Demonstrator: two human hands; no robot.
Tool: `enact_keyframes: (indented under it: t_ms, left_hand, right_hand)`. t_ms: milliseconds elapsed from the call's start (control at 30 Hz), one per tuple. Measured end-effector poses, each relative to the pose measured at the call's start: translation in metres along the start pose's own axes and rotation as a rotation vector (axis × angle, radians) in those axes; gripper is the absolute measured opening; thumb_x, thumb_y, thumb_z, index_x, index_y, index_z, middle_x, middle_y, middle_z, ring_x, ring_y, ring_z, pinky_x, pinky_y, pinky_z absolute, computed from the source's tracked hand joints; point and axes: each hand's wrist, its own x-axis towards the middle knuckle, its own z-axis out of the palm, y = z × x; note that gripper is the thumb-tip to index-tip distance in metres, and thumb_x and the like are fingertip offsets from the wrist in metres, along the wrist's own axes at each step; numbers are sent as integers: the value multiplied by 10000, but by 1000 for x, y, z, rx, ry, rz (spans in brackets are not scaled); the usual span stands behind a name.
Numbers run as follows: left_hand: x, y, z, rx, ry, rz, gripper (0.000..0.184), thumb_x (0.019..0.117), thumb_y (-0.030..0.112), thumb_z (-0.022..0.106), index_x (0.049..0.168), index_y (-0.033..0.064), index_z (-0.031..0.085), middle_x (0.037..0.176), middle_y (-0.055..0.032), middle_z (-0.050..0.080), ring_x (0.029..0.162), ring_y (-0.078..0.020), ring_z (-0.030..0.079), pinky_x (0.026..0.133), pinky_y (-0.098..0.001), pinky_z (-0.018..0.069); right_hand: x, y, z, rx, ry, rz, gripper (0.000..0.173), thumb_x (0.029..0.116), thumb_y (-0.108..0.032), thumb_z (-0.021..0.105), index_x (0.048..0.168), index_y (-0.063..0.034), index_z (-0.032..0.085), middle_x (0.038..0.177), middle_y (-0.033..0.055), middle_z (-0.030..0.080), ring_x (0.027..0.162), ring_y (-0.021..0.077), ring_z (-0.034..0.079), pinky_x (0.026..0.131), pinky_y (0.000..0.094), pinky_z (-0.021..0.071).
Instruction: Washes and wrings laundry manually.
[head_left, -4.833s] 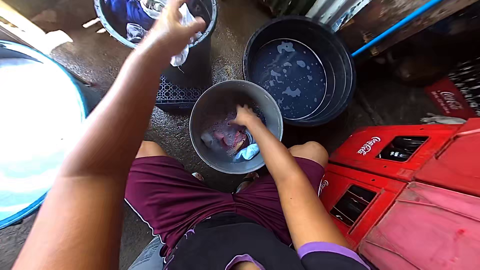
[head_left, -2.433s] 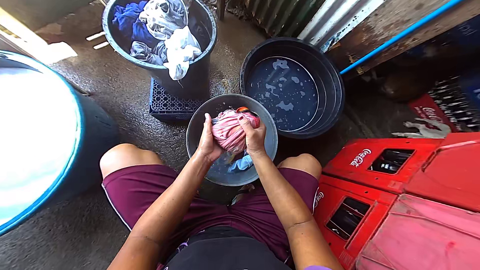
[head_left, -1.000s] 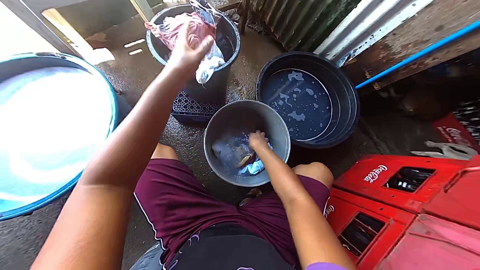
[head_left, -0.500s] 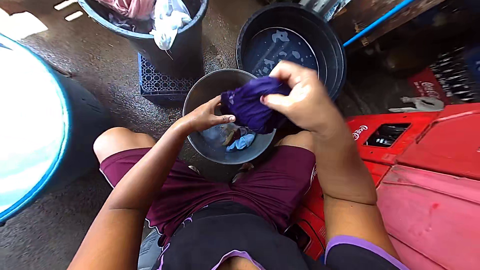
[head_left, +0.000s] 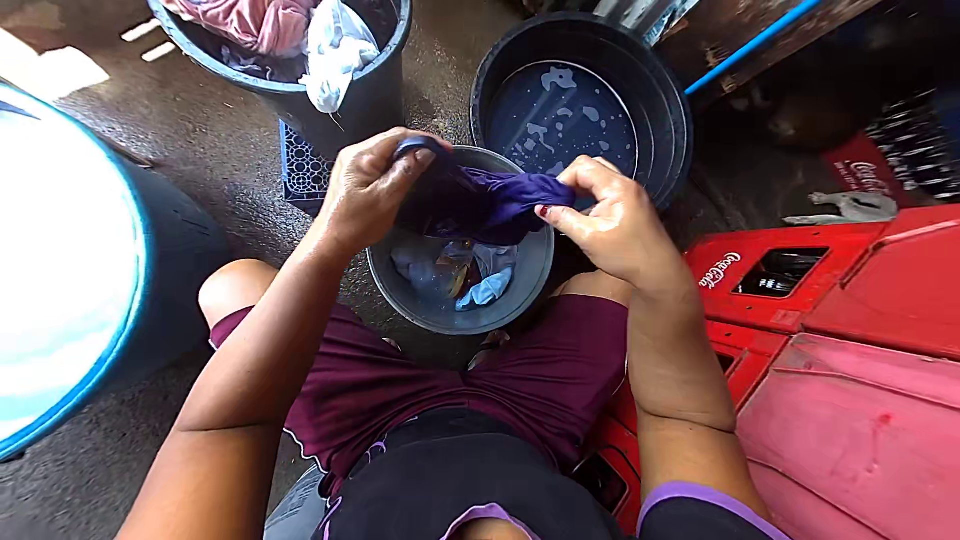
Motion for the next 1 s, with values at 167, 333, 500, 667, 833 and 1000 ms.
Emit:
enact_keyframes:
  t_ms: [167, 333, 500, 667, 833, 1000]
  left_hand:
    - [35, 41, 9, -9, 60, 66, 225, 1073, 142, 485, 1088, 47, 688, 1048, 59, 707, 992, 35, 649, 932, -210, 538]
    - [48, 57, -20, -121, 230, -70, 145, 1069, 175, 483, 1058, 189, 627, 965, 158, 698, 922, 15, 680, 879, -245, 584]
    - [32, 11, -23, 398, 35, -475, 286, 1032, 148, 526, 1216, -14, 674, 1122, -204, 696, 1038, -304, 674, 932, -562, 519]
    - [-11, -54, 40, 519, -543, -663, 620, 955, 282, 695, 1514, 104, 494, 1510, -252, 481, 1376, -468, 472, 1079, -688, 404]
    - [-17, -110, 100, 630, -796, -1059, 1112, 776, 456, 875, 1624, 76, 264, 1619, -356, 232, 1371, -592, 407, 1051, -742, 389]
    - [-20, -141, 128, 754, -815, -1228, 964, 784, 366, 856, 1508, -60, 384, 1508, -309, 443, 1340, -475, 502, 1034, -651, 454]
  right_hand:
    - [16, 2, 29, 170, 133, -50, 173, 937, -136, 665, 1056, -10, 657, 1007, 101, 678, 940, 138, 664, 841, 328, 556]
    - [16, -32, 0, 504, 511, -464, 121, 961, 27, 565, 1069, -3, 522, 984, -1, 630, 951, 40, 646, 864, 254, 577]
    - [20, -33, 6, 538, 503, -392, 196, 1005, -31, 571, 1183, -7, 491, 1024, 0, 624, 954, 40, 646, 855, 255, 579]
    - [52, 36, 75, -87, -291, 241, 555, 935, -252, 746, 1403, -32, 546, 1212, 242, 677, 1117, 383, 669, 987, 578, 523]
    - [79, 84, 167, -383, -692, 549, 919, 882, -303, 799, 1633, -214, 277, 1532, 333, 402, 1347, 510, 490, 1072, 662, 433]
    - [87, 97, 208, -409, -661, 644, 822, 966, -252, 687, 1647, -206, 230, 1587, 319, 332, 1394, 497, 450, 1097, 627, 431]
